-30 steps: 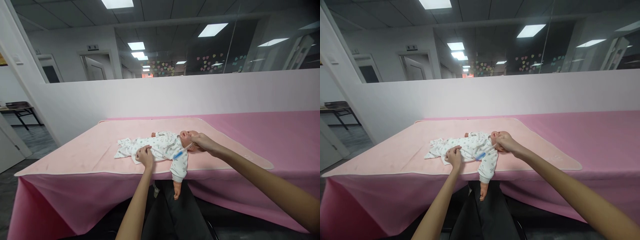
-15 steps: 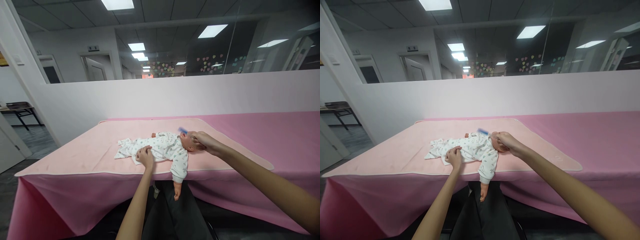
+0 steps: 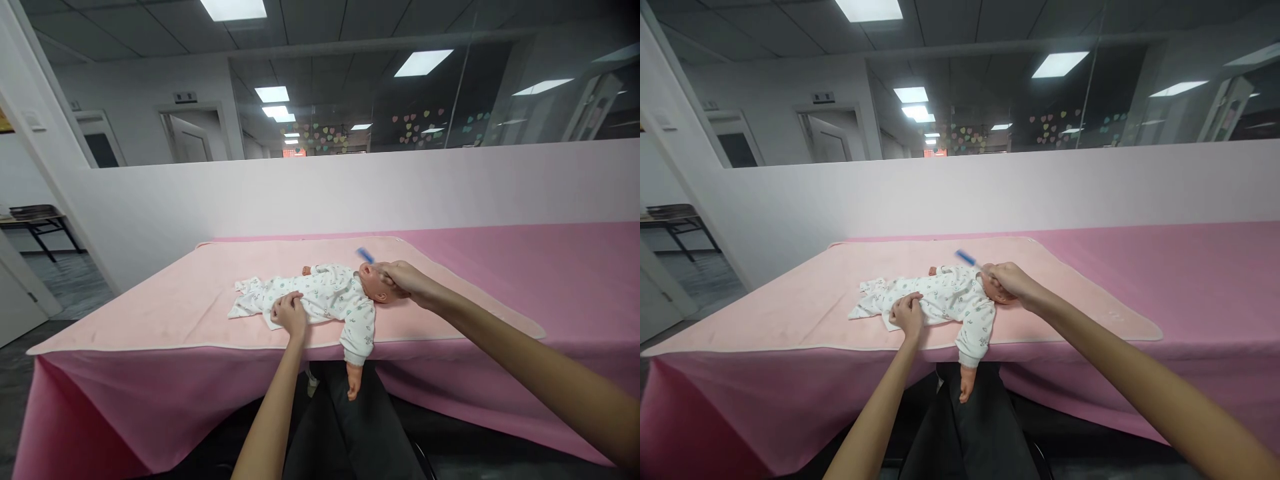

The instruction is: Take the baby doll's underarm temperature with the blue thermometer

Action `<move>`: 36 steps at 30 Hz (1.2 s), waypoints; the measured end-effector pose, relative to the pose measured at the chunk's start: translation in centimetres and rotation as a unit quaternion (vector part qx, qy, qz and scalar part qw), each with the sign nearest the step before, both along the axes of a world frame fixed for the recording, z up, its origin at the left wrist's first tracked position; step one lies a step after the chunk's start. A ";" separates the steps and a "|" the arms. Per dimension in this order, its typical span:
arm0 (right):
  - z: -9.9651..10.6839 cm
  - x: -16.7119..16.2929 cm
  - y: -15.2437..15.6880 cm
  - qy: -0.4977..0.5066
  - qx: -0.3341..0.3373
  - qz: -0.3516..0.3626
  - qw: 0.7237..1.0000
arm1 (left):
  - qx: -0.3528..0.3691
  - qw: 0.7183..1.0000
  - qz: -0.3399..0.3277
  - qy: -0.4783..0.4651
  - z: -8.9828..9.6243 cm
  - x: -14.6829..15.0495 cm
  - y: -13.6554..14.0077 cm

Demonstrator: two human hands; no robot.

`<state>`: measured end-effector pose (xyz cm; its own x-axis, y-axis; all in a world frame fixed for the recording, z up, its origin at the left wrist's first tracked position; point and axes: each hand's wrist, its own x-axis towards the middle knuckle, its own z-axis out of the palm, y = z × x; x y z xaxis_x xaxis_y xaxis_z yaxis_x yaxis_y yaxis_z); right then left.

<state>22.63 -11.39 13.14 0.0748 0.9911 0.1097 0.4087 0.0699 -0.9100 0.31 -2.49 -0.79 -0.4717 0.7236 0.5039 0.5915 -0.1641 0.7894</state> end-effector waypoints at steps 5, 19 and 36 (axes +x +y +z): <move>0.4 -0.3 0.1 -0.006 0.005 0.002 1.000 | 0.009 1.000 0.000 -0.006 -0.1 -0.1 0.1; 0.6 -0.1 0.0 -0.018 0.018 0.013 1.000 | 0.006 1.000 -0.002 -0.008 -0.1 -0.1 0.1; 1.1 -0.4 -0.2 -0.028 -0.065 0.086 0.994 | 0.005 1.000 0.009 0.003 -0.2 -0.1 0.2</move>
